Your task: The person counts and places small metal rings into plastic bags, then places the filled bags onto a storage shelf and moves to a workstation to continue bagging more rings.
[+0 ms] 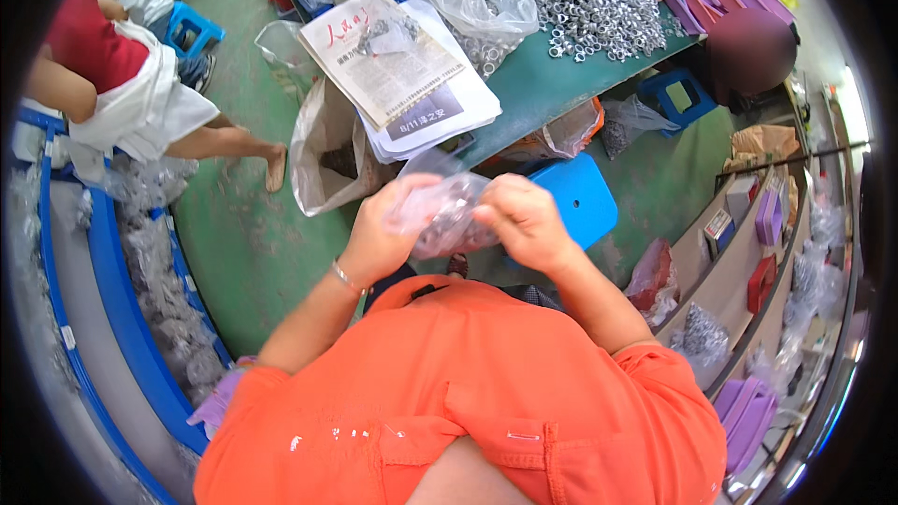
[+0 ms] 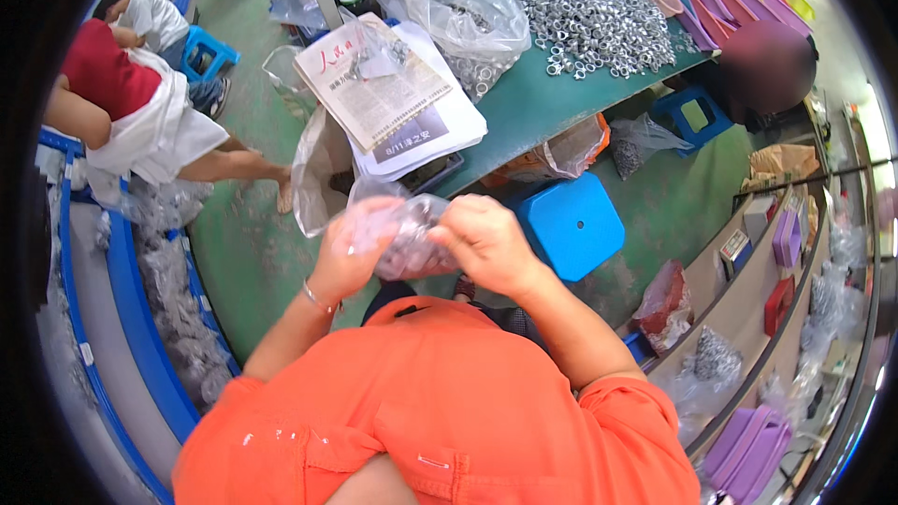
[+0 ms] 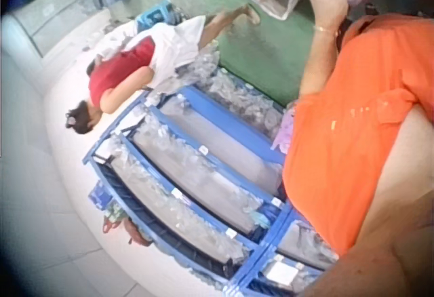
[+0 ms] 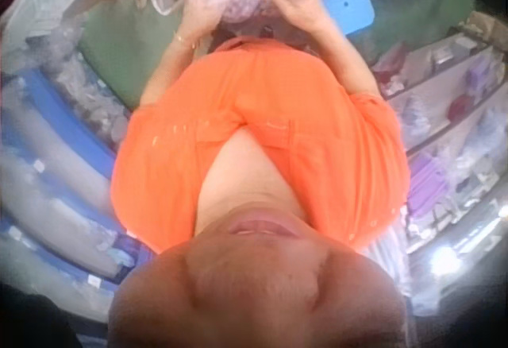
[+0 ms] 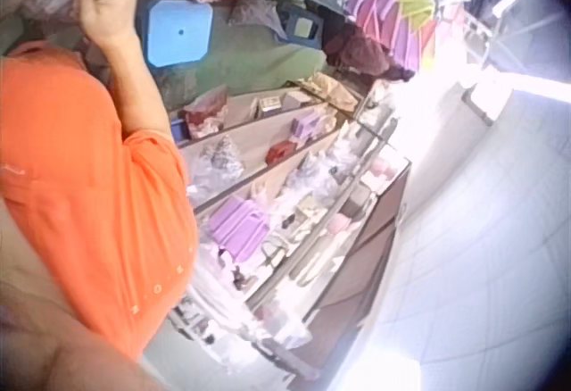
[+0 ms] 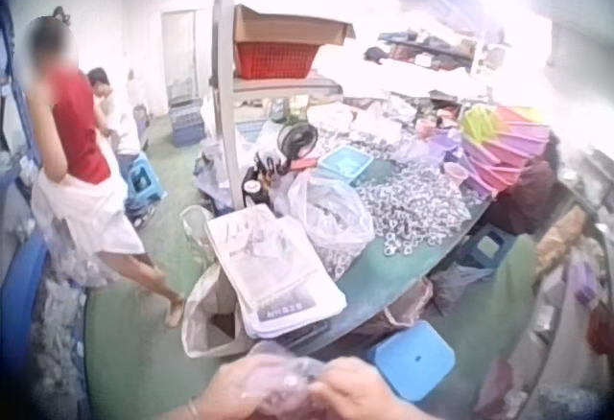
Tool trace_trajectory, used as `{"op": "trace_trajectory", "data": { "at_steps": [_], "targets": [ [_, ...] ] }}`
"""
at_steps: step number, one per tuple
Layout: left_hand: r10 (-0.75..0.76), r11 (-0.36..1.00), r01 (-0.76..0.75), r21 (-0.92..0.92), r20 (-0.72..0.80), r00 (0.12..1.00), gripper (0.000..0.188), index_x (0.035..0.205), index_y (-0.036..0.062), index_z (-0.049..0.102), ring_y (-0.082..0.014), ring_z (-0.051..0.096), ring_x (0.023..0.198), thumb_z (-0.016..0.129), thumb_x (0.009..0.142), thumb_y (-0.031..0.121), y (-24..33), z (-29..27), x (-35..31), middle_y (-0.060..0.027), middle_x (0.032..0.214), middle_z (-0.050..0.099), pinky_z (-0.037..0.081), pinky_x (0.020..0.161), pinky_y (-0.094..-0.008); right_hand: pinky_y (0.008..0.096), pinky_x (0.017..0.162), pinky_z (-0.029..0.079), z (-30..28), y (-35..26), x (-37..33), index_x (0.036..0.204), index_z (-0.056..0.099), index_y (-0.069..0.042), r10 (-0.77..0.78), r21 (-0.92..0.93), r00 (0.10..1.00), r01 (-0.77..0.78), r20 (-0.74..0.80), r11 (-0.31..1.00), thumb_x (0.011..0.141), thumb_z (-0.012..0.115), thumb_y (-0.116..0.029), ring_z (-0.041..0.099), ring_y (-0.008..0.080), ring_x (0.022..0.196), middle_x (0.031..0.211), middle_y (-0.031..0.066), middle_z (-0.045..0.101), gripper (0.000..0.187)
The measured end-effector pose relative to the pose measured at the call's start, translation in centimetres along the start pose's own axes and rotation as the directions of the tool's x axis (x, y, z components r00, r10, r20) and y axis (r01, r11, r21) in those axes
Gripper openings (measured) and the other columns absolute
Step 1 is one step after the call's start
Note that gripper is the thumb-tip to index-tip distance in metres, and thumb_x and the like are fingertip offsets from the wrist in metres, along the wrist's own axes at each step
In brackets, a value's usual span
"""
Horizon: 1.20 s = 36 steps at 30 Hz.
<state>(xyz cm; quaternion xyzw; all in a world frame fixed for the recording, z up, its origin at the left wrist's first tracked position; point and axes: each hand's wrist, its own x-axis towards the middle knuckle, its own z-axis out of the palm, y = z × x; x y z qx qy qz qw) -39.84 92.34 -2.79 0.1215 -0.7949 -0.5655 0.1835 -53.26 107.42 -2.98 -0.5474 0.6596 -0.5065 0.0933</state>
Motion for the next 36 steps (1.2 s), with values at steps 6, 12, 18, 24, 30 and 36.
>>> {"op": "trace_trajectory", "data": {
  "at_steps": [6,12,18,24,30,36],
  "targets": [
    [-0.089,0.956,0.102,-0.276,0.059,0.994,0.021,0.094,-0.0005,0.060,-0.0116,0.055,0.080,0.056,0.083,0.016,0.1,4.4,9.5,-0.0066,0.086,0.062,0.043,0.073,-0.0255,0.0291,0.056,0.040,-6.8,4.1,2.4,0.070,0.052,0.002,0.123,-0.029,0.982,-0.128,-0.142,0.991,0.076,0.060,-0.004,0.048,0.0211,0.060,0.064,0.0094,0.049,0.012],
    [-0.054,0.877,0.126,-0.464,0.165,0.985,0.020,0.096,-0.0007,0.059,-0.0124,0.056,0.078,0.054,0.085,0.015,-3.3,7.4,19.3,-0.0059,0.087,0.059,0.046,0.066,-0.0241,0.0274,0.057,0.040,-11.1,8.5,6.4,0.072,0.053,0.002,0.249,-0.107,0.940,-0.279,-0.233,0.954,0.078,0.058,-0.005,0.047,0.0178,0.061,0.066,0.0082,0.048,0.011],
    [0.195,0.981,-0.194,-0.013,0.044,0.980,0.020,0.089,0.0021,0.061,-0.0279,0.061,0.081,0.054,0.070,0.007,-8.1,10.0,26.1,-0.0169,0.086,0.062,0.047,0.071,-0.0332,0.0294,0.061,0.042,-12.5,15.6,8.1,0.076,0.056,0.001,0.408,-0.062,0.847,-0.453,-0.342,0.889,0.078,0.058,-0.010,0.052,0.0202,0.065,0.070,0.0112,0.052,0.012],
    [0.087,0.951,-0.105,0.291,0.074,0.993,0.019,0.086,0.0052,0.061,-0.0332,0.052,0.085,0.054,0.069,0.003,-11.0,12.4,28.0,-0.0148,0.091,0.051,0.043,0.074,-0.0385,0.0300,0.063,0.044,-12.6,24.2,8.0,0.081,0.060,0.000,0.455,-0.208,0.842,-0.519,-0.290,0.829,0.078,0.058,-0.013,0.055,0.0199,0.067,0.073,0.0119,0.058,0.013],
    [0.130,0.942,-0.129,0.311,0.017,0.991,0.015,0.082,0.0031,0.059,-0.0317,0.054,0.086,0.054,0.068,0.004,-12.9,13.4,29.9,-0.0144,0.094,0.055,0.044,0.074,-0.0364,0.0359,0.062,0.045,-13.6,27.6,11.8,0.080,0.061,-0.002,0.455,-0.258,0.866,-0.497,-0.208,0.829,0.077,0.059,-0.016,0.058,0.0309,0.068,0.074,0.0154,0.059,0.014],
    [0.011,0.999,-0.001,0.048,-0.219,0.976,0.019,0.088,0.0034,0.060,-0.0292,0.059,0.069,0.055,0.070,0.004,-11.2,13.7,33.3,-0.0134,0.079,0.061,0.047,0.062,-0.0342,0.0345,0.064,0.045,-16.6,30.5,16.1,0.081,0.061,-0.002,0.410,-0.235,0.891,-0.449,-0.197,0.862,0.078,0.058,-0.015,0.058,0.0294,0.071,0.076,0.0156,0.060,0.014]
  ]
}}
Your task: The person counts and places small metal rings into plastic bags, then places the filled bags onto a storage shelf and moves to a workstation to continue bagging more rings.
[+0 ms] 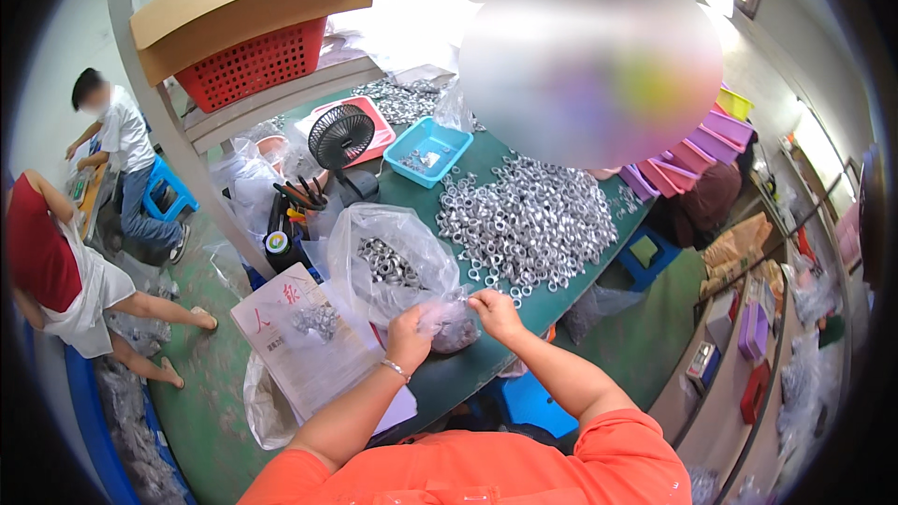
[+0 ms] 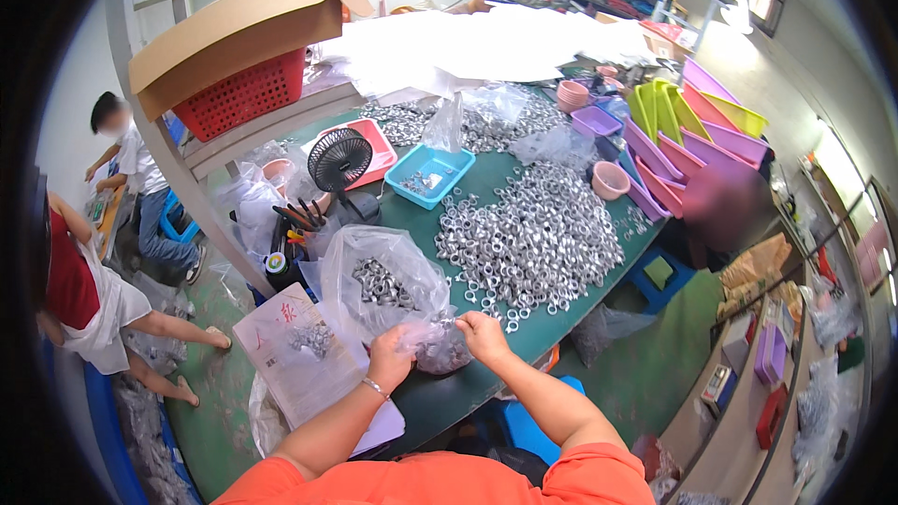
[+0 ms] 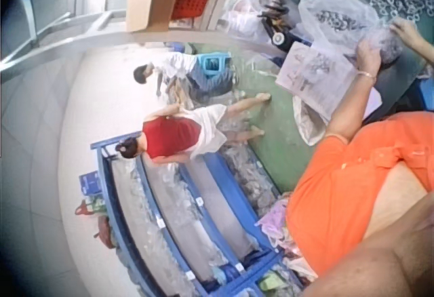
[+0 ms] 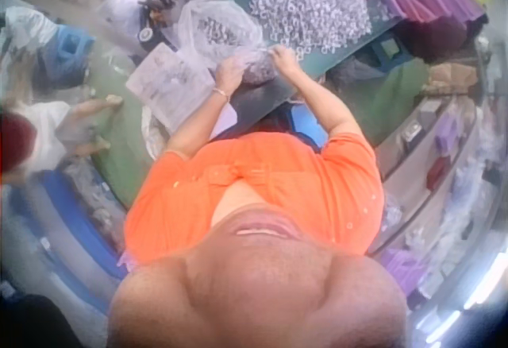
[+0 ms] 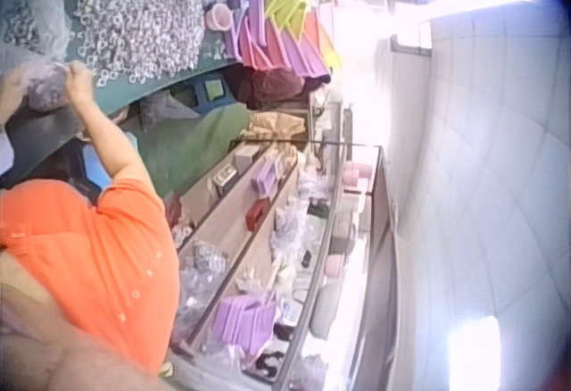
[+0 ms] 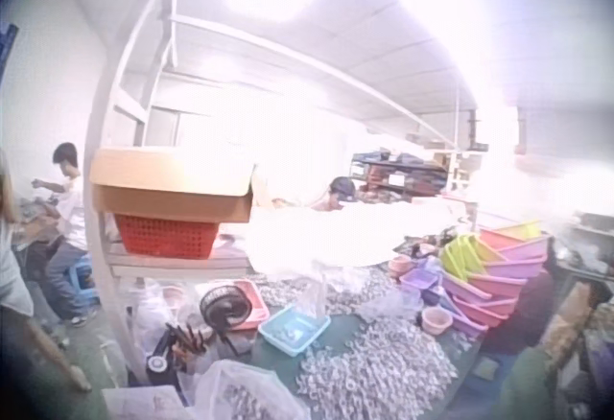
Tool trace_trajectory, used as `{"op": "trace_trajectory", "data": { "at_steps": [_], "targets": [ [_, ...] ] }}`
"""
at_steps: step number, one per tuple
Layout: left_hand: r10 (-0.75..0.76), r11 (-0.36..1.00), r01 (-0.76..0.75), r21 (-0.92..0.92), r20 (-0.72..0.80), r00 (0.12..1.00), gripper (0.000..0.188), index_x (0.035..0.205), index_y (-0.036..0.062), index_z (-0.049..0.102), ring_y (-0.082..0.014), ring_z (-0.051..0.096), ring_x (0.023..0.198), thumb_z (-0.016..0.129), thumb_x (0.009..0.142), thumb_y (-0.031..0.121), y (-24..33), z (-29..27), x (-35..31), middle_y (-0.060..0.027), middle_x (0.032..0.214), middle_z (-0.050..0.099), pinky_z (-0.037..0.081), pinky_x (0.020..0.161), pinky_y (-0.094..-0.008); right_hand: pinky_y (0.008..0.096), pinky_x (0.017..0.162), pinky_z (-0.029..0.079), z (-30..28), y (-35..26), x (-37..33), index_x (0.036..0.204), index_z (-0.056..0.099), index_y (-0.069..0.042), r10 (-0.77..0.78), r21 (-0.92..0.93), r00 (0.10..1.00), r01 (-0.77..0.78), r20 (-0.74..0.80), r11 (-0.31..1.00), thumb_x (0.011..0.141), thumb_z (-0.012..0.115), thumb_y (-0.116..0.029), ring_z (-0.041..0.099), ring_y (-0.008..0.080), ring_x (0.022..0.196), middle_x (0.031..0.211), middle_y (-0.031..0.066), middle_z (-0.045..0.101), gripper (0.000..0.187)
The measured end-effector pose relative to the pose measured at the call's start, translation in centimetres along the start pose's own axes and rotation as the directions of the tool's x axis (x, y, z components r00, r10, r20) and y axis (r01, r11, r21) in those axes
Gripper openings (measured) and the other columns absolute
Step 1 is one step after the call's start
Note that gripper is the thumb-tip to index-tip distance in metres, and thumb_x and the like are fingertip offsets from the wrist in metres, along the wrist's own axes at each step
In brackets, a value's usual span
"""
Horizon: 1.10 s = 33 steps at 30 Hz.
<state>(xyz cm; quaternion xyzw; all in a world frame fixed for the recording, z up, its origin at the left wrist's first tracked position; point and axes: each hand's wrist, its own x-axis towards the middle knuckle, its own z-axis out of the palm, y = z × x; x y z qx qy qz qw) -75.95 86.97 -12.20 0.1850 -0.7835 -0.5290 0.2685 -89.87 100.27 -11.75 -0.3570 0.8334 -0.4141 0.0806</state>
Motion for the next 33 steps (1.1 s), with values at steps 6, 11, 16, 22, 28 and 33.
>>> {"op": "trace_trajectory", "data": {
  "at_steps": [6,11,16,22,28,33],
  "targets": [
    [0.093,0.996,-0.089,0.031,-0.212,0.973,0.017,0.089,0.0022,0.059,-0.0097,0.051,0.050,0.051,0.073,0.000,6.0,0.2,1.7,-0.0068,0.071,0.059,0.041,0.047,-0.0219,0.0376,0.061,0.045,1.0,6.8,5.1,0.076,0.060,-0.001,-0.007,-0.096,0.980,0.027,0.200,0.995,0.077,0.059,-0.019,0.058,0.0331,0.067,0.072,0.0182,0.059,0.018],
    [0.251,0.864,-0.089,0.496,-0.269,0.930,0.014,0.089,0.0038,0.057,-0.0177,0.054,0.059,0.052,0.076,0.005,8.5,-1.6,0.1,-0.0080,0.073,0.057,0.043,0.054,-0.0298,0.0404,0.063,0.045,1.4,7.0,7.2,0.078,0.057,-0.002,-0.018,0.057,0.923,-0.004,0.384,0.998,0.078,0.057,-0.022,0.057,0.0361,0.072,0.076,0.0200,0.058,0.020],
    [-0.136,0.958,0.170,0.230,-0.156,0.978,0.015,0.086,0.0029,0.057,-0.0228,0.056,0.067,0.051,0.073,0.000,7.0,-1.1,-4.2,-0.0099,0.073,0.058,0.045,0.063,-0.0325,0.0332,0.064,0.046,-0.1,6.8,6.3,0.101,0.050,-0.004,-0.067,0.183,0.874,-0.025,0.481,0.983,0.079,0.057,-0.016,0.058,0.0234,0.071,0.087,0.0151,0.058,0.027],
    [-0.678,0.729,0.668,0.146,0.281,0.679,0.015,0.086,0.0004,0.054,-0.0230,0.061,0.076,0.056,0.078,0.014,3.9,3.8,-5.7,-0.0134,0.077,0.061,0.046,0.065,-0.0310,0.0320,0.074,0.044,-2.0,6.5,5.4,0.117,0.036,0.001,-0.181,0.225,0.955,0.128,0.236,0.966,0.076,0.057,-0.006,0.057,0.0200,0.075,0.106,0.0170,0.044,0.046],
    [-0.588,0.806,0.587,0.081,-0.010,0.809,0.021,0.092,-0.0005,0.052,-0.0201,0.061,0.074,0.058,0.078,0.014,-7.1,8.0,-8.7,-0.0127,0.085,0.061,0.047,0.066,-0.0290,0.0343,0.075,0.043,-11.5,4.1,10.9,0.102,0.049,0.001,-0.288,0.012,0.955,0.289,-0.075,0.957,0.074,0.054,-0.002,0.054,0.0262,0.080,0.095,0.0170,0.051,0.029],
    [-0.592,0.795,0.593,0.125,-0.051,0.804,0.036,0.103,0.0017,0.050,-0.0297,0.059,0.087,0.060,0.076,0.023,0.6,4.8,-7.2,-0.0190,0.094,0.059,0.045,0.074,-0.0334,0.0334,0.073,0.044,-22.7,0.0,20.4,0.096,0.052,0.002,-0.508,-0.336,0.794,0.404,-0.333,0.851,0.073,0.053,-0.001,0.054,0.0277,0.082,0.089,0.0162,0.054,0.023]
  ]
}}
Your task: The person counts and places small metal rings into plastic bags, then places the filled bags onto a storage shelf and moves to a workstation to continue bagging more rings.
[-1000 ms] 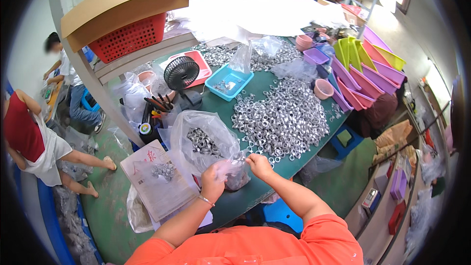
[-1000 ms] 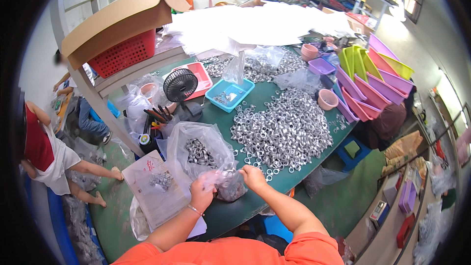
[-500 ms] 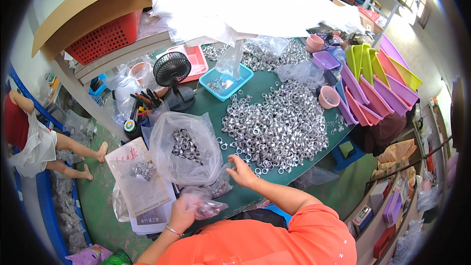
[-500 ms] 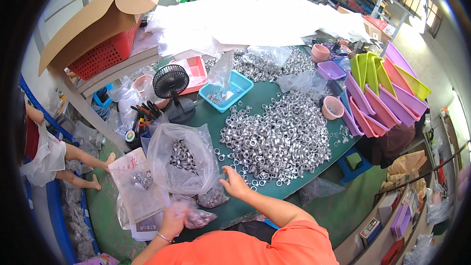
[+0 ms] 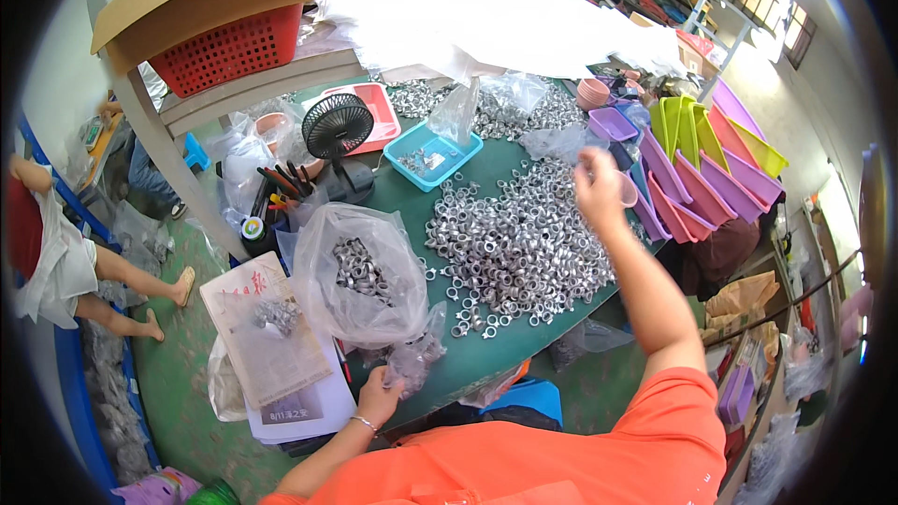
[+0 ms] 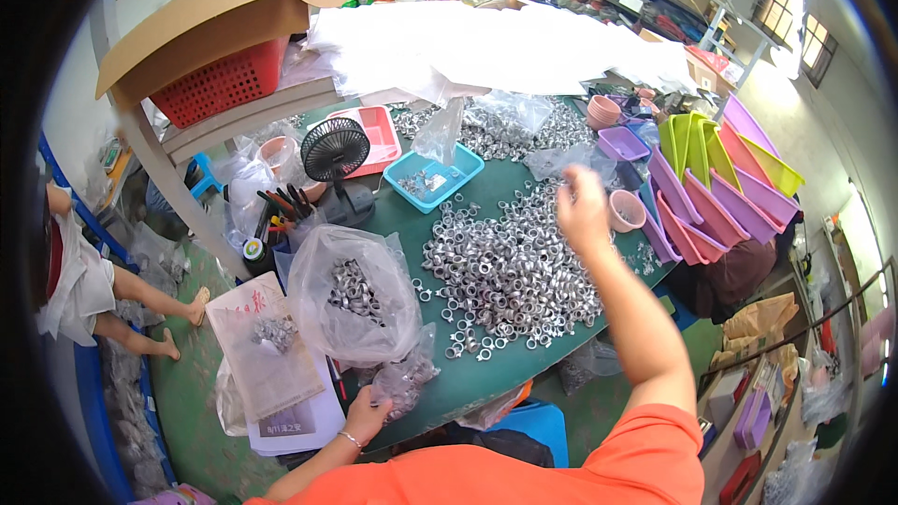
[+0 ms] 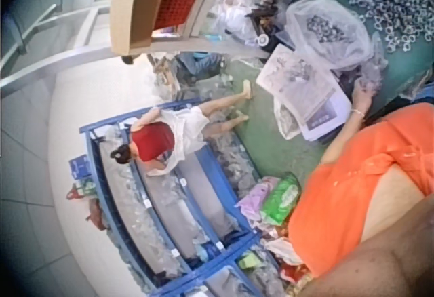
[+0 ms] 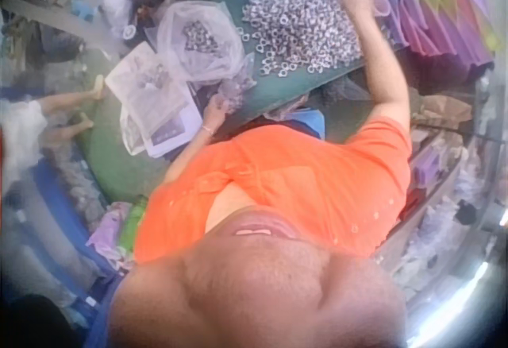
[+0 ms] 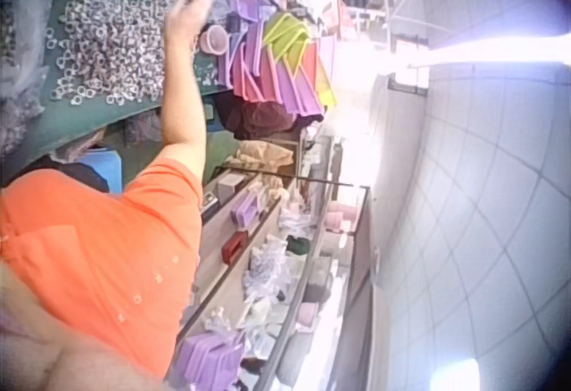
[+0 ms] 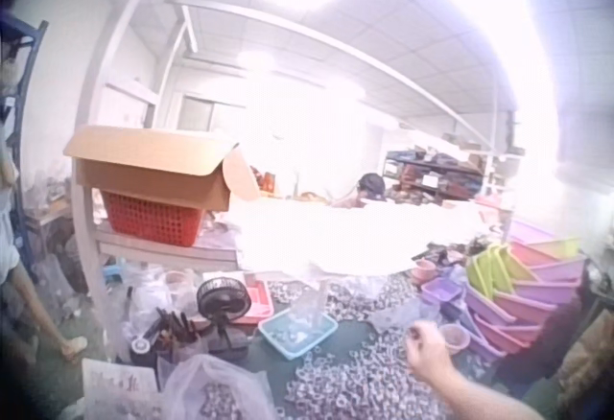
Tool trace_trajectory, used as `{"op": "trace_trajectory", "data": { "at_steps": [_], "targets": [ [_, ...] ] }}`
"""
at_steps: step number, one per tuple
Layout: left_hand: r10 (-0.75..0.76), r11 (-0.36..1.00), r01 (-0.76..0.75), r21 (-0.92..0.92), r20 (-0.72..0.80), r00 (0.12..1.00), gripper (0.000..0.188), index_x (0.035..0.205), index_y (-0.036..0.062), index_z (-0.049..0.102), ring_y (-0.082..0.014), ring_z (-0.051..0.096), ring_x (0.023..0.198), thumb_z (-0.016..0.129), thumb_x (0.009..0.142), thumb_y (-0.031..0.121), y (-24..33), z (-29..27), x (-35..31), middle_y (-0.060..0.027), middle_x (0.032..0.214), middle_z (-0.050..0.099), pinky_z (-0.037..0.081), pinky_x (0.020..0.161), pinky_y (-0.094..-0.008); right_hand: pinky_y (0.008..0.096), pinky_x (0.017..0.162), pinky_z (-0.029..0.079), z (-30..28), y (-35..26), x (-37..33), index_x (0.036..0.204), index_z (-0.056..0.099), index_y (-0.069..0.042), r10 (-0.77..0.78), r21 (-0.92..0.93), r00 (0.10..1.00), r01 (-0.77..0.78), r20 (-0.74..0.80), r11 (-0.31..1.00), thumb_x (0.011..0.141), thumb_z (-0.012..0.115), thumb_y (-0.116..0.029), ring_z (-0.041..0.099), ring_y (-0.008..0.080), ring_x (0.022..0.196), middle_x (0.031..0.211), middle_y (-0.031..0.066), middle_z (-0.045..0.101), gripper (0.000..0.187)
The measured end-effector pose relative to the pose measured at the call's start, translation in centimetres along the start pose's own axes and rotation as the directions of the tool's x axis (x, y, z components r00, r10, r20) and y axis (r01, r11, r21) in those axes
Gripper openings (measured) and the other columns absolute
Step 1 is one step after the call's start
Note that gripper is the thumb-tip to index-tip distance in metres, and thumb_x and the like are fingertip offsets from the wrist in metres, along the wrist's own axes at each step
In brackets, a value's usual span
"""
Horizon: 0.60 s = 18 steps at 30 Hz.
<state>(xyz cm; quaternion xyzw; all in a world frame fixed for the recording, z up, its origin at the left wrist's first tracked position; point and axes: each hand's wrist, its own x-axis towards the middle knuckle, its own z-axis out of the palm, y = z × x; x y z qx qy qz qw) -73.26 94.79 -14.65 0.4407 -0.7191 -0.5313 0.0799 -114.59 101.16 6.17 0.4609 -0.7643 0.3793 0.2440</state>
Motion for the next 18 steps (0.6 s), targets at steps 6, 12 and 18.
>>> {"op": "trace_trajectory", "data": {
  "at_steps": [6,12,18],
  "targets": [
    [-0.106,0.984,0.102,-0.145,-0.021,0.994,0.042,0.104,-0.0008,0.051,-0.0264,0.060,0.085,0.064,0.073,0.024,-5.2,0.8,1.2,-0.0171,0.094,0.060,0.046,0.074,-0.0322,0.0361,0.078,0.043,-4.3,4.7,17.4,0.096,0.055,0.000,-0.121,-0.355,0.975,0.049,-0.185,0.934,0.077,0.050,-0.010,0.056,0.0302,0.086,0.092,0.0172,0.058,0.021],
    [-0.211,0.943,0.140,-0.303,-0.216,0.953,0.036,0.102,-0.0030,0.051,-0.0212,0.060,0.079,0.065,0.072,0.011,-1.0,-0.1,-0.6,-0.0143,0.097,0.057,0.049,0.069,-0.0294,0.0368,0.087,0.039,-0.2,11.7,29.6,0.102,0.054,-0.001,-0.157,-0.478,0.983,0.093,-0.094,0.874,0.076,0.048,-0.009,0.051,0.0318,0.100,0.105,0.0179,0.055,0.027],
    [-0.232,0.948,0.109,-0.300,-0.415,0.880,0.019,0.093,-0.0026,0.052,-0.0177,0.062,0.067,0.059,0.076,0.005,0.3,0.1,-3.2,-0.0115,0.081,0.060,0.049,0.053,-0.0246,0.0404,0.086,0.039,4.4,14.9,36.3,0.105,0.054,-0.003,0.263,-0.552,0.965,-0.209,0.019,0.807,0.078,0.044,-0.012,0.052,0.0329,0.101,0.107,0.0185,0.054,0.030]
  ]
}}
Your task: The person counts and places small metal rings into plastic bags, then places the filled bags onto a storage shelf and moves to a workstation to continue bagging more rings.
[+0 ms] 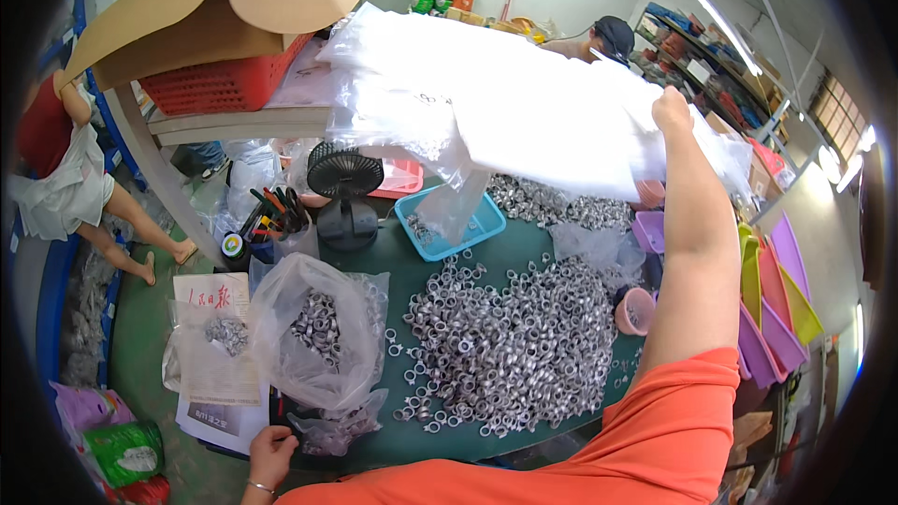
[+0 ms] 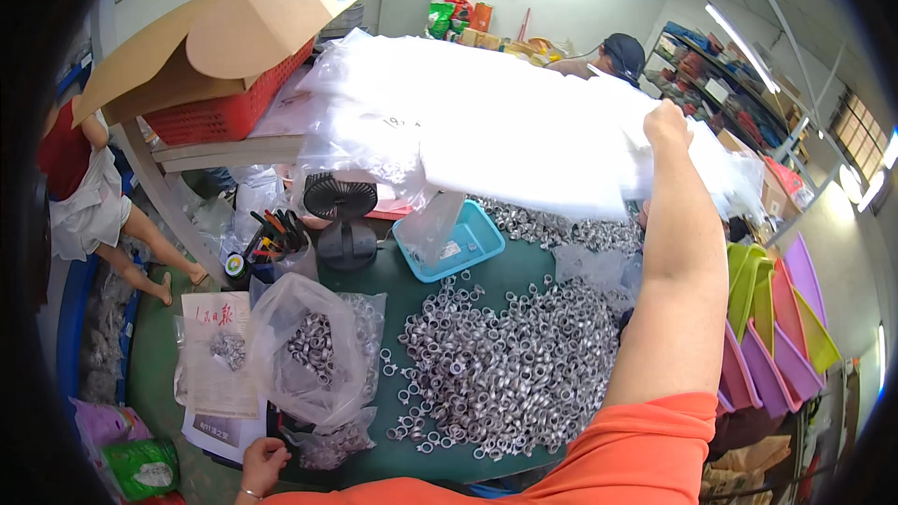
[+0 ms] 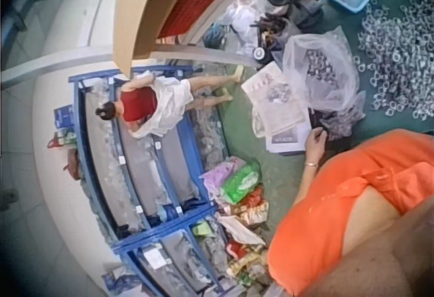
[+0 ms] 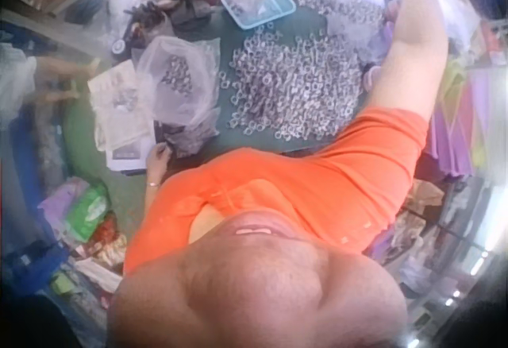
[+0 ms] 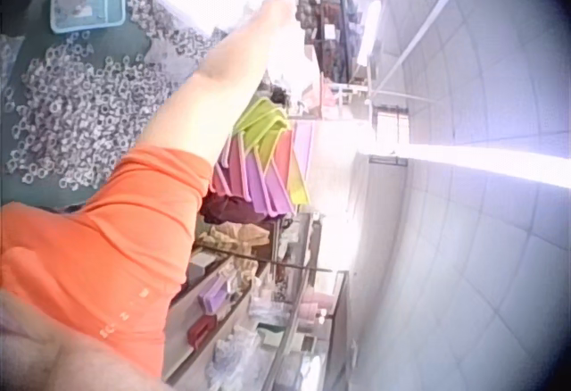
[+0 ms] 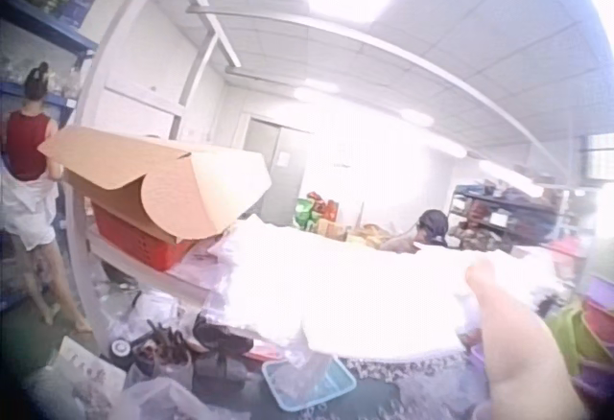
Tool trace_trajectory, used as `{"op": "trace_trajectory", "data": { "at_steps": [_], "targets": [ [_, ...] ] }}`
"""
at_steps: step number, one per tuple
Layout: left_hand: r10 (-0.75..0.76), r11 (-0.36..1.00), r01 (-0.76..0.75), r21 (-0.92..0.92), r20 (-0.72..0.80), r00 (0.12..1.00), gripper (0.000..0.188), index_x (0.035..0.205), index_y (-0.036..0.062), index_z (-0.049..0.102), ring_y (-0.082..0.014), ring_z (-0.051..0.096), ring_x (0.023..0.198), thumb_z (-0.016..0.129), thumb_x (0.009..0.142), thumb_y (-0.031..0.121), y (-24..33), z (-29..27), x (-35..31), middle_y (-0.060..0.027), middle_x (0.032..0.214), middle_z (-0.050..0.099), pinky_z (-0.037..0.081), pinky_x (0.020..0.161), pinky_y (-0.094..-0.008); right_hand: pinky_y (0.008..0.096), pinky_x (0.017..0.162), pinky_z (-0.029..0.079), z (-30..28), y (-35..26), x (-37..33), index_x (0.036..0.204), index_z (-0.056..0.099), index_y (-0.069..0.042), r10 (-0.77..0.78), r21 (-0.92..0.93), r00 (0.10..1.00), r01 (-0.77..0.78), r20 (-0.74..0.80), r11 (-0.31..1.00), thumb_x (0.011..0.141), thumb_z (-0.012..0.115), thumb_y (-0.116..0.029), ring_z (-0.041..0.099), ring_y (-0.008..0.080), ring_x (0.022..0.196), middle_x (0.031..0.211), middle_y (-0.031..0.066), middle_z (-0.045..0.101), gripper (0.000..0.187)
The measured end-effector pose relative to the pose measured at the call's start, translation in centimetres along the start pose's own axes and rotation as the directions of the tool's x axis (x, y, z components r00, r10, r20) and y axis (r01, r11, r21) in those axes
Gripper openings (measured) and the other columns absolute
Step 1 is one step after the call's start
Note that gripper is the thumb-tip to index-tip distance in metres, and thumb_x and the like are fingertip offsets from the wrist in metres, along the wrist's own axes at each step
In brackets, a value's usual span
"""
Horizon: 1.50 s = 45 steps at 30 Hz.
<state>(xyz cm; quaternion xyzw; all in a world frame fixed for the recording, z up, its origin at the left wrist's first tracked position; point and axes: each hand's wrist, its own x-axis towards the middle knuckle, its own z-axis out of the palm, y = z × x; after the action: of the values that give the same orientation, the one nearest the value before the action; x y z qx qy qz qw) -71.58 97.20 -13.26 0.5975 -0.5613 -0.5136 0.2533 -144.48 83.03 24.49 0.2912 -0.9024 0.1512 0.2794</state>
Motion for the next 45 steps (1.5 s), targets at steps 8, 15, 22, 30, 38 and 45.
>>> {"op": "trace_trajectory", "data": {
  "at_steps": [8,15,22,30,38,45],
  "targets": [
    [-0.200,0.951,0.143,-0.275,-0.192,0.961,0.009,0.089,-0.0010,0.052,-0.0134,0.058,0.053,0.052,0.081,0.003,6.1,0.8,-0.3,-0.0081,0.071,0.059,0.044,0.046,-0.0208,0.0379,0.084,0.041,2.6,2.1,4.6,0.098,0.059,0.001,0.162,-0.018,0.972,-0.161,0.170,0.987,0.078,0.048,-0.019,0.053,0.0317,0.100,0.105,0.0193,0.056,0.030],
    [-0.134,0.957,0.068,-0.280,-0.223,0.966,0.007,0.087,-0.0003,0.053,-0.0115,0.055,0.050,0.052,0.083,0.005,6.9,1.4,1.0,-0.0068,0.068,0.058,0.043,0.046,-0.0203,0.0357,0.072,0.044,-0.6,4.2,4.3,0.095,0.057,-0.004,0.319,0.649,0.889,-0.031,-0.330,0.760,0.087,0.045,-0.032,0.056,0.0254,0.087,0.095,0.0109,0.060,0.031],
    [0.007,0.953,-0.080,-0.291,-0.242,0.970,0.007,0.084,-0.0007,0.054,-0.0104,0.054,0.052,0.053,0.083,0.007,12.1,2.2,0.9,-0.0071,0.066,0.058,0.044,0.048,-0.0213,0.0317,0.062,0.044,-7.6,0.8,-7.1,0.091,0.052,-0.001,0.283,0.852,0.950,0.036,0.133,-0.522,0.091,0.038,-0.027,0.051,0.0185,0.067,0.078,0.0075,0.054,0.029],
    [0.664,0.578,-0.171,-0.798,0.338,0.667,0.076,0.131,0.0048,0.029,-0.0250,0.040,0.117,0.071,0.069,0.014,19.4,7.6,0.9,-0.0157,0.123,0.045,0.031,0.097,-0.0373,0.0247,0.064,0.043,-8.2,-10.6,-40.0,0.097,0.053,-0.002,-0.507,0.350,0.639,-0.756,0.579,-0.553,0.092,0.037,-0.036,0.051,0.0128,0.069,0.081,0.0037,0.055,0.038],
    [0.446,0.787,-0.443,-0.429,-0.100,0.889,0.015,0.077,0.0026,0.059,-0.0158,0.056,0.073,0.066,0.073,0.015,16.0,-1.9,-4.4,-0.0051,0.077,0.061,0.044,0.065,-0.0275,0.0204,0.067,0.042,-7.9,-14.8,-53.6,0.101,0.048,-0.002,-0.672,0.834,0.578,-0.540,0.463,0.110,0.089,0.043,-0.014,0.052,0.0116,0.079,0.097,0.0059,0.054,0.017],
    [0.657,0.750,-0.625,0.214,-0.342,0.672,0.022,0.073,0.0027,0.049,-0.0328,0.050,0.065,0.064,0.073,0.019,11.5,-7.8,-9.1,-0.0143,0.070,0.051,0.041,0.058,-0.0374,0.0294,0.084,0.038,-14.3,-21.3,-62.3,0.128,0.025,-0.003,-0.985,0.757,-0.150,-0.652,-0.080,0.038,0.063,0.077,-0.018,0.040,0.0178,0.107,0.124,0.0092,0.035,0.085]
  ]
}}
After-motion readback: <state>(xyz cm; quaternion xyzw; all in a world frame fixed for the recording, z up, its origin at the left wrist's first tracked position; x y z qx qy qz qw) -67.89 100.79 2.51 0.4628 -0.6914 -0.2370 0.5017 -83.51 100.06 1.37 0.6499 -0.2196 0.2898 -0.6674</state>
